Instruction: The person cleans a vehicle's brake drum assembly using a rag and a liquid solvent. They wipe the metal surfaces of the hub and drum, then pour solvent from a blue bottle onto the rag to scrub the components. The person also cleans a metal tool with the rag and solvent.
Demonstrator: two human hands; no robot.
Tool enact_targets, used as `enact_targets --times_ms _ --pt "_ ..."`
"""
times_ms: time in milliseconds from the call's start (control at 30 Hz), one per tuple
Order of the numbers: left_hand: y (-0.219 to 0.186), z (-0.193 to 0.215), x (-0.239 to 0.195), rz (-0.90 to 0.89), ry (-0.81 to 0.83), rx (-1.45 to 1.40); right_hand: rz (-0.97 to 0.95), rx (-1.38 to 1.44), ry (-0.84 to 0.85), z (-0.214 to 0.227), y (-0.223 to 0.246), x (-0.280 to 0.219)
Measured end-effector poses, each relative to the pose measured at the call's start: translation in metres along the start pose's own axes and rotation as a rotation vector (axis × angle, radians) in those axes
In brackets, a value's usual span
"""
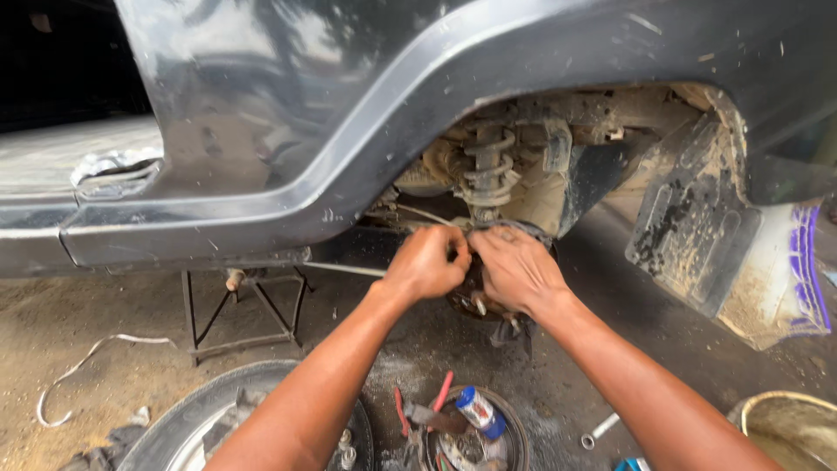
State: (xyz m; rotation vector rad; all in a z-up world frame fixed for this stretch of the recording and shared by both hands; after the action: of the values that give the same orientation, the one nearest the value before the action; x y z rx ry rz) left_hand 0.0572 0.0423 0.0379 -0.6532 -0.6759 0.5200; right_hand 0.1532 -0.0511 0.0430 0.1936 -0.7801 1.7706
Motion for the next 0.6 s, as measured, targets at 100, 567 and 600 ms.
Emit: enact_targets --times_ms 100,567,600 --pt "-0.009 0.006 0.007 0.05 0.018 0.029 -0.116 -0.036 -0.059 -0.002 0.002 -0.003" --pt "0.006 0.034 0.002 0.137 0.044 0.017 0.161 -0.093 -0.043 -0.016 0.014 -0.006" --pt "0.004 0.028 0.003 0.109 0.045 0.035 0.203 -0.07 -0.057 -0.016 0.012 -0.008"
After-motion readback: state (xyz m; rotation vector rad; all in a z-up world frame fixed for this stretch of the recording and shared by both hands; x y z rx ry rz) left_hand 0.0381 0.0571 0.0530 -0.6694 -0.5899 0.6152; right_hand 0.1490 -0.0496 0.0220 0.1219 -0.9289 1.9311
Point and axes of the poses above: each hand's wrist, its own x-axis towards the middle knuckle, its own z-axis out of the back of the hand, y = z × x, the point moved 6 cm from there along x, towards the middle knuckle, and after that the axes turned 13 degrees about z, right-handed, at the moved point
